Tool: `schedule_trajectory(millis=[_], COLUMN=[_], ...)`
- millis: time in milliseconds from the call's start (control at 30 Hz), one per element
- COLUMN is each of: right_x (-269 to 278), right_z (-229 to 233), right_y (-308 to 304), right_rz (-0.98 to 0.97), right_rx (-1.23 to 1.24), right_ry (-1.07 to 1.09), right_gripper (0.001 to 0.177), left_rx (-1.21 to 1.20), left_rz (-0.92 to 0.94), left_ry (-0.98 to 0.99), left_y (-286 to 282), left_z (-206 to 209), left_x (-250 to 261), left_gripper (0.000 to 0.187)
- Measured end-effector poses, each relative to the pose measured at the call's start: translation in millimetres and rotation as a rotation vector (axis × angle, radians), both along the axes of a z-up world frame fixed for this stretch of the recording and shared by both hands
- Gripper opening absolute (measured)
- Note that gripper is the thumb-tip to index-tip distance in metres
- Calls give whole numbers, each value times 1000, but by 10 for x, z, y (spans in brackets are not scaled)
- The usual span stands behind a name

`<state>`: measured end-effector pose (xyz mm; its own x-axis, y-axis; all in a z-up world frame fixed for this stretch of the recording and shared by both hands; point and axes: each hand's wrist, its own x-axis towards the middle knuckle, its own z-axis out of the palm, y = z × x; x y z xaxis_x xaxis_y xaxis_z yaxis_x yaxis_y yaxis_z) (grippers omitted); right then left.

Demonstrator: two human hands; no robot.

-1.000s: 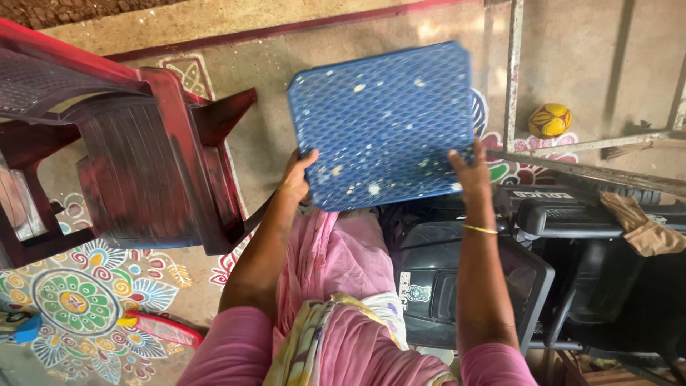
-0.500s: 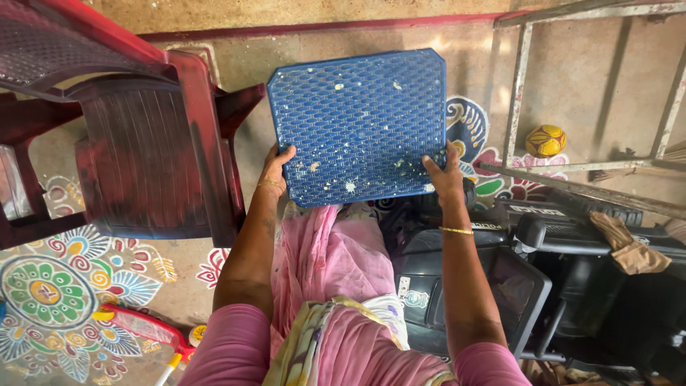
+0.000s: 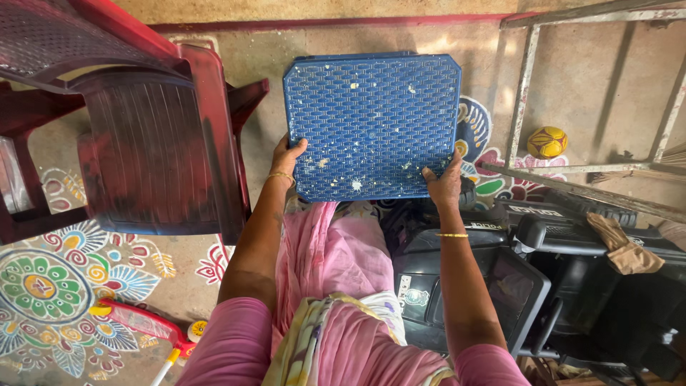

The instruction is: The person moves and aligns plastic and wooden chairs in a row on a patterned floor by hand, including moving a small blue step stool and several different-colored armchairs.

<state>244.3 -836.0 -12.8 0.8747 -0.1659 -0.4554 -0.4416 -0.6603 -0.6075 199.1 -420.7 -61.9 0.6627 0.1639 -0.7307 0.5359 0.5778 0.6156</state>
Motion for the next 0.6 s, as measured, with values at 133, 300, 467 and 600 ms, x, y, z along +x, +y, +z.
schedule_trajectory(millis=[133, 300, 467, 600], right_x=[136, 170, -440, -1237], right_z=[116, 434, 448, 649], right_y=[58, 281, 396, 499], right_rz=[-43, -24, 126, 313], right_rx=[-145, -374, -427, -303], right_ry=[206, 244, -152, -158], right_gripper=[94, 105, 111, 100], left_rx=[296, 628, 1296, 1278], left_rz=[-75, -205, -416, -635], left_ry=[4, 161, -89, -349], left_y=[-47, -215, -478, -513], left_z=[-79, -95, 115, 323], left_x=[50, 150, -48, -644], left_gripper=[54, 55, 91, 75])
